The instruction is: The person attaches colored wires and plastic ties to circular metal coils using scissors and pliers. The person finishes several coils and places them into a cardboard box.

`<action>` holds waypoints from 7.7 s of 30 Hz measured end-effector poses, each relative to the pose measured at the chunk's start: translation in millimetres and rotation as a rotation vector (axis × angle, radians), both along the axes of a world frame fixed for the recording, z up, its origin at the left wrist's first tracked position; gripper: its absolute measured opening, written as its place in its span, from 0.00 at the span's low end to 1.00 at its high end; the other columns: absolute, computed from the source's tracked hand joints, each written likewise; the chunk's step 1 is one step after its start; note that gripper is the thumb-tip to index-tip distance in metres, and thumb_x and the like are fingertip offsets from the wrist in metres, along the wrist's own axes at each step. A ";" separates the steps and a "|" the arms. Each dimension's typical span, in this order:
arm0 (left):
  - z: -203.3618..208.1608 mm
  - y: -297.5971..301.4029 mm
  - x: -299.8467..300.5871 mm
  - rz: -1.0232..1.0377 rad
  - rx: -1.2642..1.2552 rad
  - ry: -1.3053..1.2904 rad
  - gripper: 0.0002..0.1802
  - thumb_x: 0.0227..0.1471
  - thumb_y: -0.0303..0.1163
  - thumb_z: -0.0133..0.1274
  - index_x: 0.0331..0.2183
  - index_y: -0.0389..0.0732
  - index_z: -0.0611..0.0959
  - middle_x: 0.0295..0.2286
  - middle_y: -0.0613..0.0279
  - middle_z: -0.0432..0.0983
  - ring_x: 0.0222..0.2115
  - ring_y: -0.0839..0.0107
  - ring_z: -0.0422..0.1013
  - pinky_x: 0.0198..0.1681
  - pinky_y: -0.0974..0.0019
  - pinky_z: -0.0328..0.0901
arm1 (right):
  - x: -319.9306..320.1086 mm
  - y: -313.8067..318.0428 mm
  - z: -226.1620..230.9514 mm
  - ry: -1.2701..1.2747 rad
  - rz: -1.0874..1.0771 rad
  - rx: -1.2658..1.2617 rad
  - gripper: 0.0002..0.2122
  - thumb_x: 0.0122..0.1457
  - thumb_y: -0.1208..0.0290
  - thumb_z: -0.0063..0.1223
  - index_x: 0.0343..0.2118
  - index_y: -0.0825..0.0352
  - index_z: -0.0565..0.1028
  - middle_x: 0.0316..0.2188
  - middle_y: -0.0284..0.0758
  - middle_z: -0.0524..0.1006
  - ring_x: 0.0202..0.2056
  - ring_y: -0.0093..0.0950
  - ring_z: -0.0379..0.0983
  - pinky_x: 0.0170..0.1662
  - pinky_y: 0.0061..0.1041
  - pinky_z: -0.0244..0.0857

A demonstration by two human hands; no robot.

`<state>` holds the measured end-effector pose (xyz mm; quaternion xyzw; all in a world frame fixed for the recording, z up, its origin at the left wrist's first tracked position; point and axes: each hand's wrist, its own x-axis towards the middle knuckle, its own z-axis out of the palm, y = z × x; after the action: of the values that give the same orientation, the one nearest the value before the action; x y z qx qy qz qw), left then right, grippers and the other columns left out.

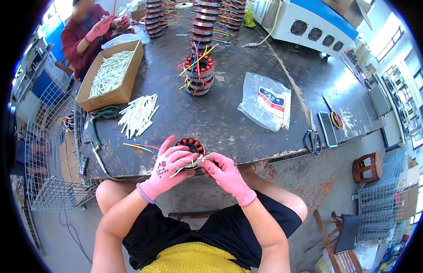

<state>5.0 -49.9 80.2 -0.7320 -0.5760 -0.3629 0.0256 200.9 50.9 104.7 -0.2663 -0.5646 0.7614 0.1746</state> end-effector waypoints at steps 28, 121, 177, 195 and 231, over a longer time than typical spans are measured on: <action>-1.6 -2.5 -0.5 -0.043 -0.037 -0.051 0.31 0.39 0.39 0.67 0.49 0.48 0.81 0.40 0.67 0.80 0.47 0.67 0.73 0.64 0.43 0.52 | 8.1 0.5 8.6 -0.101 0.018 0.023 0.11 0.66 0.63 0.50 0.37 0.67 0.76 0.28 0.25 0.74 0.29 0.14 0.66 0.33 0.15 0.61; -7.6 5.5 40.3 0.277 0.008 -0.161 0.22 0.32 0.37 0.71 0.34 0.47 0.82 0.31 0.71 0.77 0.39 0.68 0.73 0.64 0.45 0.51 | 2.5 25.6 9.3 0.040 0.133 0.715 0.15 0.60 0.78 0.52 0.50 0.69 0.74 0.45 0.29 0.73 0.39 0.16 0.70 0.40 0.17 0.66; 62.8 20.6 -13.0 -0.183 -0.270 0.200 0.23 0.26 0.34 0.69 0.34 0.53 0.85 0.48 0.64 0.72 0.57 0.53 0.62 0.65 0.45 0.50 | 230.7 224.1 -14.8 -1.365 -0.701 0.866 0.29 0.40 0.49 0.60 0.38 0.71 0.75 0.40 0.49 0.79 0.45 0.41 0.76 0.49 0.35 0.67; 32.0 -70.1 35.1 0.421 -0.293 -0.615 0.23 0.49 0.28 0.65 0.46 0.37 0.76 0.30 0.65 0.74 0.24 0.81 0.69 0.30 0.74 0.67 | 120.7 -14.2 -11.7 0.058 -0.145 -0.177 0.20 0.53 0.67 0.61 0.47 0.69 0.72 0.27 0.26 0.71 0.25 0.16 0.68 0.29 0.17 0.63; -14.5 -30.0 22.5 0.294 -0.007 -1.281 0.24 0.62 0.51 0.49 0.32 0.36 0.78 0.30 0.63 0.73 0.26 0.76 0.69 0.30 0.70 0.66 | 11.7 -88.4 -54.9 -0.025 0.286 -0.528 0.41 0.46 0.20 0.39 0.30 0.63 0.74 0.17 0.24 0.71 0.16 0.16 0.66 0.18 0.14 0.57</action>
<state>27.5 -79.9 65.7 -0.2848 -0.5725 -0.7178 -0.2756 212.6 -37.5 49.8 -0.2297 -0.3811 0.8954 -0.0164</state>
